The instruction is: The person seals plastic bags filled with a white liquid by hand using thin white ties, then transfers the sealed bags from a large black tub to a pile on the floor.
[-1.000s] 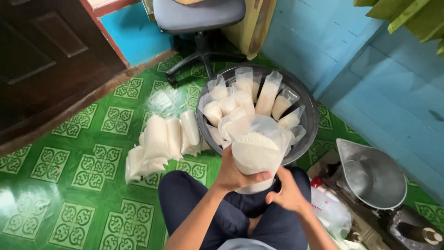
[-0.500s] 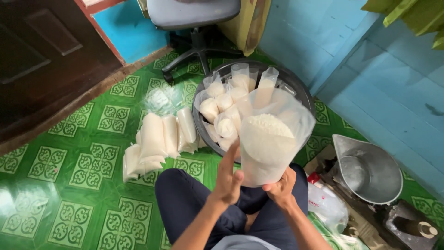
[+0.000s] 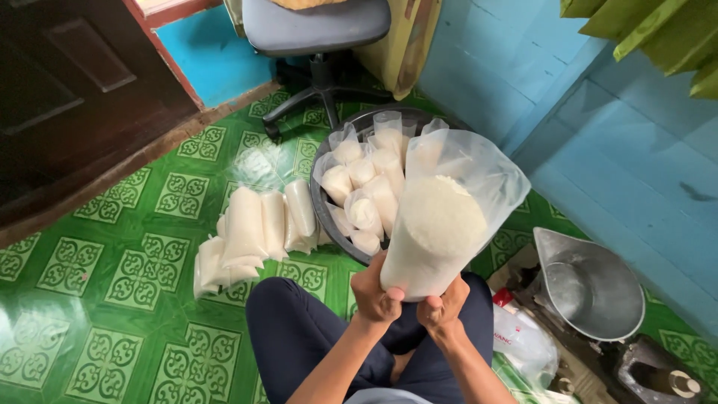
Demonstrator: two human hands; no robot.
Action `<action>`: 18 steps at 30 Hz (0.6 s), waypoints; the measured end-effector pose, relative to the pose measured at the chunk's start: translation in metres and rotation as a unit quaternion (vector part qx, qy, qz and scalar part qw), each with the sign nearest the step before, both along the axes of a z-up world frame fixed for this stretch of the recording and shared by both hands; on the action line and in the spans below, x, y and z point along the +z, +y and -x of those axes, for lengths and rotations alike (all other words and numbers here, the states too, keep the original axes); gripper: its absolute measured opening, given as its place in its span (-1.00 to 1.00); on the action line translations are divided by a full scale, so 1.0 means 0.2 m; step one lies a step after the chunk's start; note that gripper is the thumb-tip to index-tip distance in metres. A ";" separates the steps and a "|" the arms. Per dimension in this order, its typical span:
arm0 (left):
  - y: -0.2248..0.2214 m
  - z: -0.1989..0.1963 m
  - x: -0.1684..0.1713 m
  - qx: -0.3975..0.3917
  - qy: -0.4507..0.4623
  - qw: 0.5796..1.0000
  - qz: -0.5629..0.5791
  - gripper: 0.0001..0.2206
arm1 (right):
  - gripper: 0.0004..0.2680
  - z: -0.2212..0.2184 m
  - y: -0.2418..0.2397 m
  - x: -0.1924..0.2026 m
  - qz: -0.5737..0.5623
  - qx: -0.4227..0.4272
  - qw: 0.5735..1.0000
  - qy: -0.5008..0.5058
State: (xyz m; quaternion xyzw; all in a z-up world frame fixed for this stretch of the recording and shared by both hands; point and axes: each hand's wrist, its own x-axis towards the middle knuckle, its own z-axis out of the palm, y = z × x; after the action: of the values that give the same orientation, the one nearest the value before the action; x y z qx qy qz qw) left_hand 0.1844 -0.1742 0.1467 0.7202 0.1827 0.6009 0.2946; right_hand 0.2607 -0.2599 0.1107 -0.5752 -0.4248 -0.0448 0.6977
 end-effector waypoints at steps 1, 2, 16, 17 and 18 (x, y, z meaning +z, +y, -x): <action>-0.01 0.00 0.02 -0.019 0.000 1.000 0.016 -0.20 | -0.43 0.00 0.00 0.01 0.005 -0.003 1.000 0.001; -0.01 0.01 0.03 -0.037 0.000 0.999 0.031 -0.20 | -0.42 0.00 0.00 0.02 0.010 -0.006 1.000 0.003; 0.00 -0.03 0.09 -0.056 -0.065 0.993 0.076 -0.10 | -0.30 0.03 -0.02 0.10 0.048 -0.029 0.998 0.019; 0.01 -0.02 0.12 -0.042 -0.059 0.995 0.065 -0.11 | -0.29 0.03 -0.04 0.10 0.052 -0.031 0.998 0.020; 0.00 -0.03 0.12 -0.042 -0.059 0.995 0.065 -0.11 | -0.29 0.02 -0.04 0.11 0.053 -0.031 0.998 0.020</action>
State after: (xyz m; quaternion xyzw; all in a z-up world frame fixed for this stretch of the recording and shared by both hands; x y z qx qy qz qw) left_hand 0.1904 -0.1744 0.1702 0.6695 0.1737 0.6165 0.3762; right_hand 0.2563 -0.2681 0.1327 -0.6246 -0.3945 -0.0320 0.6732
